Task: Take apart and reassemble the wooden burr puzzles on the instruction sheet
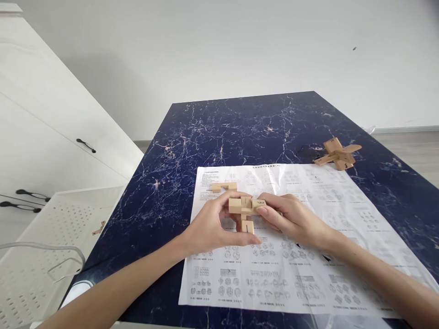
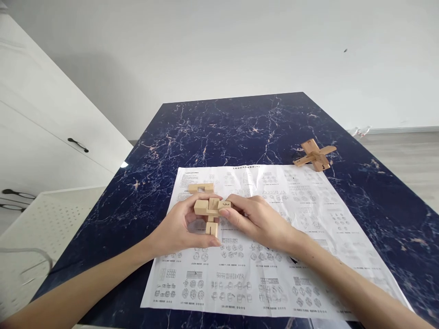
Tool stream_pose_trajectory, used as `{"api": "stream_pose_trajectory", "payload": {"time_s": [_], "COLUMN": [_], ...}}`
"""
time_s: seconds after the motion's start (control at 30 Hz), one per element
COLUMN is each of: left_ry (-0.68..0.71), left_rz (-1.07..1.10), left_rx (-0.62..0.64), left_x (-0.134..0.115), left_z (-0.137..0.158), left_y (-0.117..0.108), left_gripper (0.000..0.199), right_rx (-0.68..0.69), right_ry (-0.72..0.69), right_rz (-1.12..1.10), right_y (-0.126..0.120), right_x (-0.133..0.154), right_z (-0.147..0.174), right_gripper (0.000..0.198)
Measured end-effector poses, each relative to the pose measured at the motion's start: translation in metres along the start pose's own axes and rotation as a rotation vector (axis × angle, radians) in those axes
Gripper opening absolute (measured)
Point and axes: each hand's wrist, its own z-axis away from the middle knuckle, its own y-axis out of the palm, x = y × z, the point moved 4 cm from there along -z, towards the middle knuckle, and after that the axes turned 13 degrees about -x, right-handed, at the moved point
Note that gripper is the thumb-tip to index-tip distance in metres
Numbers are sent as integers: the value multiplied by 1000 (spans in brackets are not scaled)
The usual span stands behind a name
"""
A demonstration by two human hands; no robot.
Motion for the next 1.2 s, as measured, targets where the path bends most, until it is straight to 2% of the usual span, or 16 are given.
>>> {"api": "stream_pose_trajectory", "payload": {"time_s": [0.27, 0.5, 0.67, 0.87, 1.0, 1.2], "left_ry": [2, -3, -14, 1, 0, -31], "left_rz": [73, 131, 157, 142, 112, 137], "left_rx": [38, 66, 76, 51, 30, 57], "left_x": [1, 2, 0, 0, 0, 0], "left_z": [-1, 0, -1, -1, 0, 2], "left_y": [-1, -1, 0, 1, 1, 3], "left_gripper": [56, 55, 51, 48, 52, 51], "right_rx": [-34, -34, -33, -64, -26, -110], "right_ry": [-120, -177, -249, -151, -79, -306], "right_rz": [146, 177, 179, 117, 40, 197], "right_y": [0, -1, -1, -1, 2, -2], "right_x": [-6, -2, 1, -1, -1, 5], "right_z": [7, 8, 10, 7, 6, 10], "right_gripper": [45, 50, 47, 49, 50, 45]}}
